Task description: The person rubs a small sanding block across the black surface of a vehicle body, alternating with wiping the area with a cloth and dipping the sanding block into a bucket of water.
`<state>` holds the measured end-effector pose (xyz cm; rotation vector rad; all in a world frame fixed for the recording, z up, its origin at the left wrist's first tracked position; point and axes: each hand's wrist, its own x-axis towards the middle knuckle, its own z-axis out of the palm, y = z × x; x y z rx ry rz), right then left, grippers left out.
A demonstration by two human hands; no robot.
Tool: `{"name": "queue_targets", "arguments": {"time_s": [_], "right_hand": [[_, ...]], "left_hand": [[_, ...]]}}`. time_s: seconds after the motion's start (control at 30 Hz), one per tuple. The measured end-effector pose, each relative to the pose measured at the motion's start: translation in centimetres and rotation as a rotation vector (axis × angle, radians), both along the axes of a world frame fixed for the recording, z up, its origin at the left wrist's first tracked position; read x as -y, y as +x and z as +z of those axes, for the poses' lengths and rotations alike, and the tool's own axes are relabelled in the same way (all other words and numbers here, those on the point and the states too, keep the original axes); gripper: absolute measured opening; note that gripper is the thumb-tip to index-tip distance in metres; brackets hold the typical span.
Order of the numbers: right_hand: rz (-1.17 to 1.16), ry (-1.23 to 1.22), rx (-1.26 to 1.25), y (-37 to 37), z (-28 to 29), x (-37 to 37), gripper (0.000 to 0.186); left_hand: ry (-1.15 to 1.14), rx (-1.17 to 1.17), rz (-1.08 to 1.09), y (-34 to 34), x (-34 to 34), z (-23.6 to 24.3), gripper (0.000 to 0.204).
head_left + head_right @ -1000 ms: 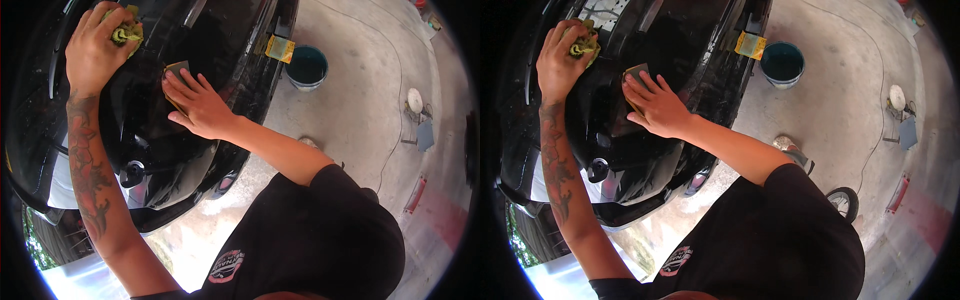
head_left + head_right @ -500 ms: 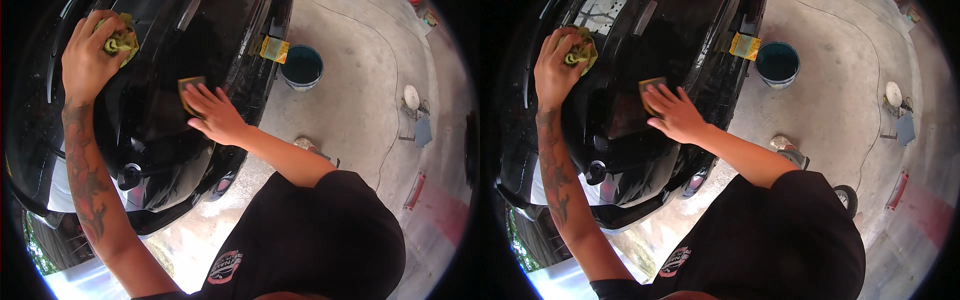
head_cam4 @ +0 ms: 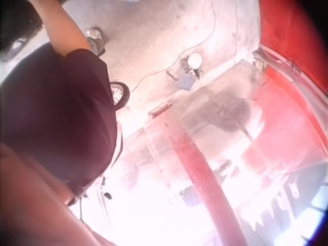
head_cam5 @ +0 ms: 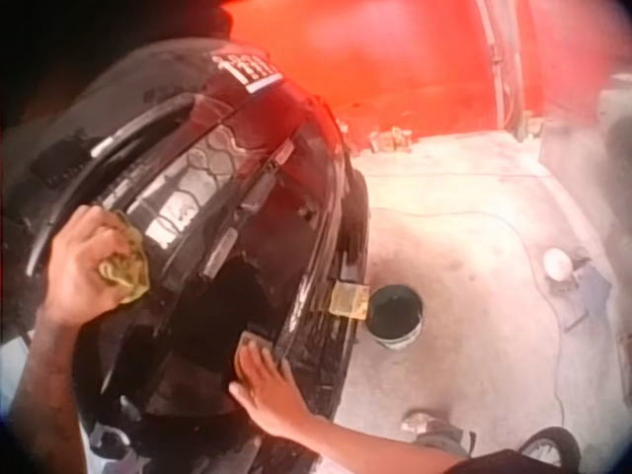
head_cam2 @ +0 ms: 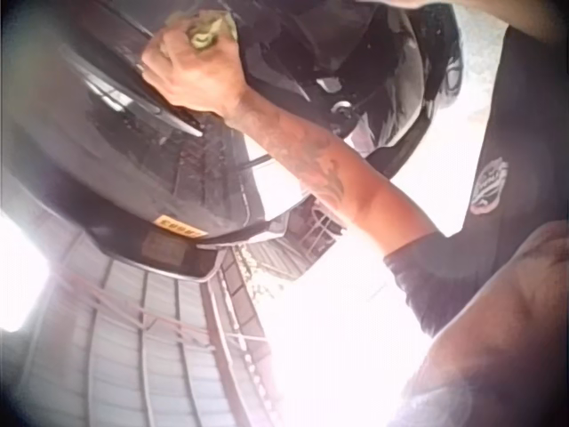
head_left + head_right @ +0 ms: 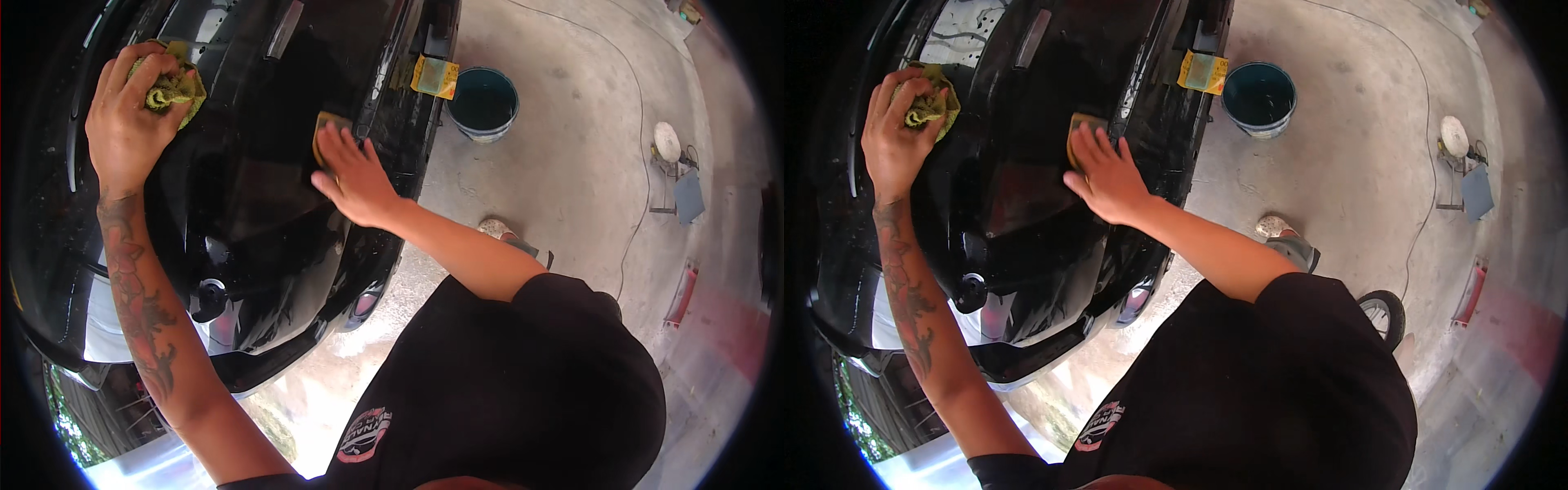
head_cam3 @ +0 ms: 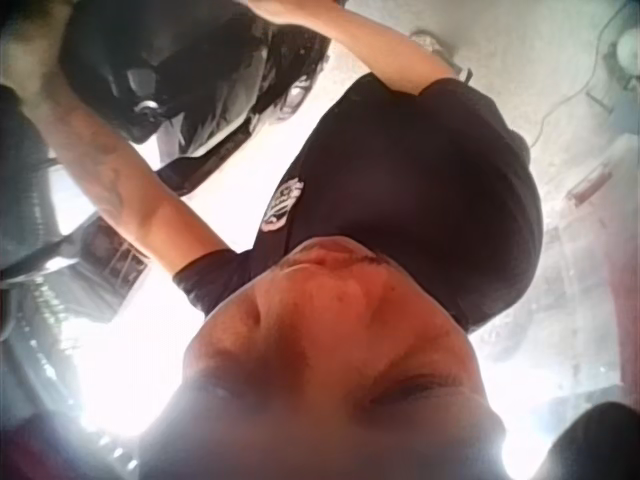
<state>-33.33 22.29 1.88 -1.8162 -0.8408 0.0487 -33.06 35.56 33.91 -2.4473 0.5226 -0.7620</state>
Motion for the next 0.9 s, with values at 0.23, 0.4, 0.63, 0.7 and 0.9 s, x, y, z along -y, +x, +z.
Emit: {"name": "queue_targets", "arguments": {"time_s": [0.23,0.4,0.63,0.7,0.9], "right_hand": [[0.139,-0.037,-0.080,-3.7,0.6,0.0,0.078],[-0.175,0.130,-0.268,5.0,1.3,-1.8,0.073],[0.059,-0.055,-0.151,-1.2,0.7,-0.4,0.077],[-0.127,0.058,-0.149,1.3,0.7,-1.5,0.074],[-0.147,0.129,-0.240,1.7,0.8,-2.5,0.074]], "left_hand": [[0.000,0.013,-0.016,0.1,-0.4,-0.3,0.025],[0.002,-0.001,-0.004,0.0,-0.2,-0.1,0.028],[-0.004,0.030,-0.037,0.3,-0.4,-0.6,0.026],[-0.001,0.044,-0.033,-0.3,0.0,-0.1,0.026],[0.005,0.039,-0.028,-0.2,0.0,-0.1,0.027]]}}
